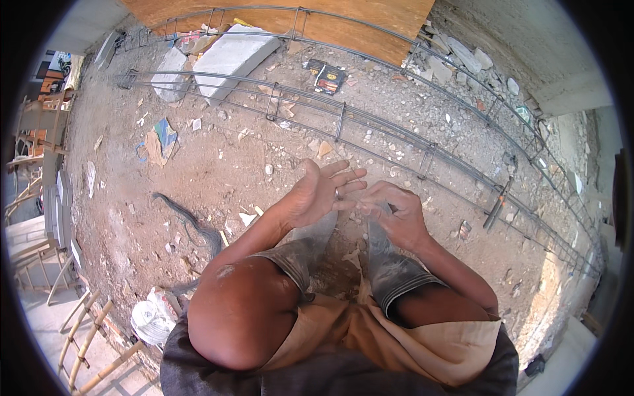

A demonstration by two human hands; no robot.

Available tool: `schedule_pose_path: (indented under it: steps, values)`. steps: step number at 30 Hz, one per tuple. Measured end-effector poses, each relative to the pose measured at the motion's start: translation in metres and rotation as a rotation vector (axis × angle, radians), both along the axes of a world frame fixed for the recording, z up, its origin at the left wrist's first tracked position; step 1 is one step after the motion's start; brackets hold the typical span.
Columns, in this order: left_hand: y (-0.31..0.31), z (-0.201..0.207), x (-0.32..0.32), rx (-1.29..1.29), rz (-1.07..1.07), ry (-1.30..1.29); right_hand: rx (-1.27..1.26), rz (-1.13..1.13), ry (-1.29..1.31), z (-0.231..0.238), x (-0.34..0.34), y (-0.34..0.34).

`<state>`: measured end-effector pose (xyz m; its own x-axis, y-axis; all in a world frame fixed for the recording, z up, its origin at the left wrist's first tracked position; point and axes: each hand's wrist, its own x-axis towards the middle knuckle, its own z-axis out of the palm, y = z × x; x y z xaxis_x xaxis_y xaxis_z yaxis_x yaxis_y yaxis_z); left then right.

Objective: The person uses a pair of pliers to twist and cut thin wire, fastening metal rebar together on a construction site.

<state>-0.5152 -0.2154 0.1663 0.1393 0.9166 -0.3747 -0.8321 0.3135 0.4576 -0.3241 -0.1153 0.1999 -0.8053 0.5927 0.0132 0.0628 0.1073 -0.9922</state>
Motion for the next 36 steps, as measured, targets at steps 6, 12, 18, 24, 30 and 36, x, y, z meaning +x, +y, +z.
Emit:
schedule_pose_path:
  steps: [6, 12, 18, 24, 30, 36]
  values:
    - [0.007, 0.002, -0.035, -0.192, 0.551, 0.265, 0.057, 0.424, -0.129, -0.01, -0.002, -0.009]
    - [-0.003, 0.006, -0.052, -0.069, 0.702, 0.405, 0.025, 0.573, -0.18, -0.023, -0.005, -0.013]
    - [-0.011, -0.013, -0.01, -0.043, 0.257, 0.55, -0.029, -0.011, -0.219, -0.009, -0.025, 0.023]
    - [-0.006, -0.018, 0.02, 0.054, -0.12, 0.722, -0.265, -0.033, -0.02, -0.007, -0.066, 0.014]
    - [-0.005, 0.004, -0.007, 0.251, -0.538, 1.105, -0.411, 0.021, -0.037, 0.004, -0.059, 0.012]
    - [0.01, 0.033, -0.045, 0.178, 0.174, 1.091, -0.643, 0.152, 0.032, -0.003, -0.05, 0.012]
